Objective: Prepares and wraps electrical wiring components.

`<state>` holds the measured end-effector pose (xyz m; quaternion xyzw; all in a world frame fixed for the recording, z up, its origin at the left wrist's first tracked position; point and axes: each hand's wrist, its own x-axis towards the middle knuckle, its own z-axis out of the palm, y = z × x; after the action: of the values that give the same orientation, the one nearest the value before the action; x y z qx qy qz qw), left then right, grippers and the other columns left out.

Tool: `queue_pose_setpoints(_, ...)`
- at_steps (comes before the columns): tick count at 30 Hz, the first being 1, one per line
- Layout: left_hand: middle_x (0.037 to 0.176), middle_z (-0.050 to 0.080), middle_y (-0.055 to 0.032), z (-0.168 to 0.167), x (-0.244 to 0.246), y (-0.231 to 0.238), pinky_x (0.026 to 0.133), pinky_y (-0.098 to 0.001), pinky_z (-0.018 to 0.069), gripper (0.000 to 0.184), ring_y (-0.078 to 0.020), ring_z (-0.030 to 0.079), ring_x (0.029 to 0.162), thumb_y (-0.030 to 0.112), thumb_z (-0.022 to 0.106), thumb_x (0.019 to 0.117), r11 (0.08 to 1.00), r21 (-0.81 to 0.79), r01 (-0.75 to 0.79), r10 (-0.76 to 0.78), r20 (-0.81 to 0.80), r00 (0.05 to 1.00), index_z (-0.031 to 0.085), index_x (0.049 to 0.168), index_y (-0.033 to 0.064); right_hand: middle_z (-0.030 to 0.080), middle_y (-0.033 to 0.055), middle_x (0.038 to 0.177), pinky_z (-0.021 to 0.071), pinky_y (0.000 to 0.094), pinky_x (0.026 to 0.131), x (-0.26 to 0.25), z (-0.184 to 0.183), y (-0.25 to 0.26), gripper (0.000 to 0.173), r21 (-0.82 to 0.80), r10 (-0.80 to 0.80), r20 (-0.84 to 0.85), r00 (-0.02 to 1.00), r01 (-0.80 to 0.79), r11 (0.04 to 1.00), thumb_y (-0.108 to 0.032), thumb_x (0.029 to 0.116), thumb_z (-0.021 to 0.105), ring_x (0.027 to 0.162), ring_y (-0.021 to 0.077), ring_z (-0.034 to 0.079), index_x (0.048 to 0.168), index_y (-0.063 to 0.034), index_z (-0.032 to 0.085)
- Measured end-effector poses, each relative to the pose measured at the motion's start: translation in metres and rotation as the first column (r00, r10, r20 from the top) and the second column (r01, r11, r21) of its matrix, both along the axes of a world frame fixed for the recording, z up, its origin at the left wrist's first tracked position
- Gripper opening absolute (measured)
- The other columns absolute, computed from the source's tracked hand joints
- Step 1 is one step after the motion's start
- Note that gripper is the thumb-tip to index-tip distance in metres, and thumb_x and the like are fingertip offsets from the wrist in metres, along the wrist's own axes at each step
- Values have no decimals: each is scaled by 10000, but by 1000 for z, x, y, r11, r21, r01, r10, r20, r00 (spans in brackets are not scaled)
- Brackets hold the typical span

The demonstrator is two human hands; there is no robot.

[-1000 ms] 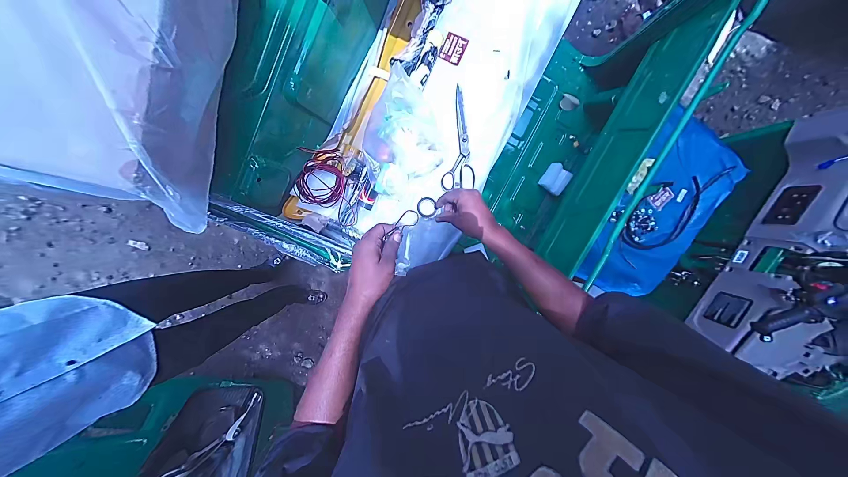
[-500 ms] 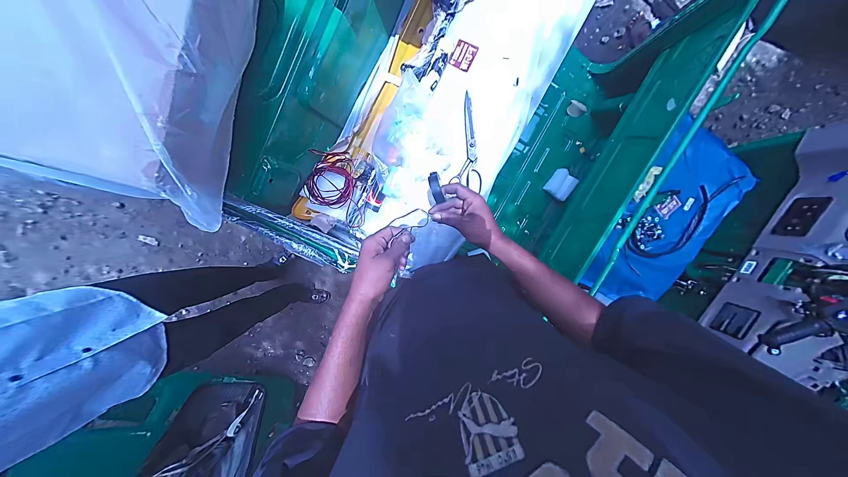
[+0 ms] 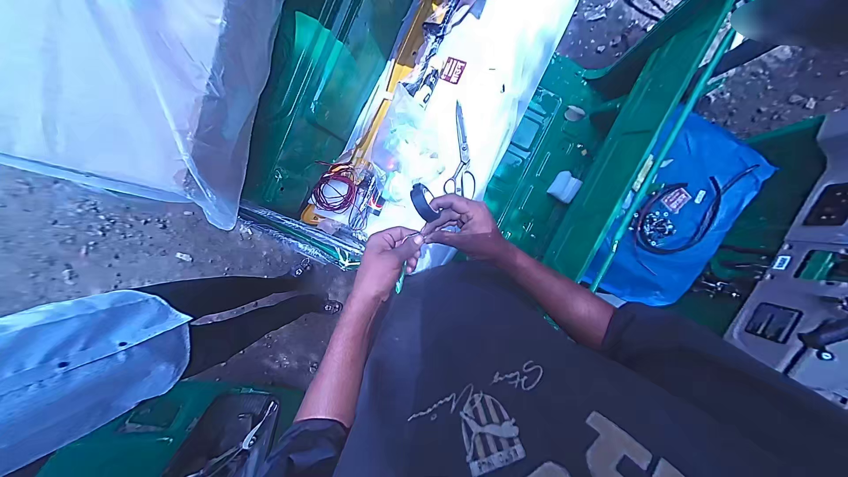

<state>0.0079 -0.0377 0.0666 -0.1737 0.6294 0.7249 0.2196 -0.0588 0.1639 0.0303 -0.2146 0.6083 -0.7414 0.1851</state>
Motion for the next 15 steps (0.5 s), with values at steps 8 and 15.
queue_pose_setpoints(8,871,708,-113,16,14,11,630,-291,582,285,-161,661,687,147,461,1096,992,-41,117,-120,-75,990,696,1113,-13,777,103,918,657,366,804,8,6,23,463,48,3,-123,992,3,999,57,792,831,824,189,762,1206,72,624)
queue_pose_setpoints(15,928,735,-127,22,27,26,670,-334,632,194,-180,706,707,92,576,1045,999,-22,29,-29,11,1000,724,1093,-25,772,119,955,659,393,844,17,7,32,470,55,11,-156,988,-2,998,47,777,854,866,211,766,1188,66,629)
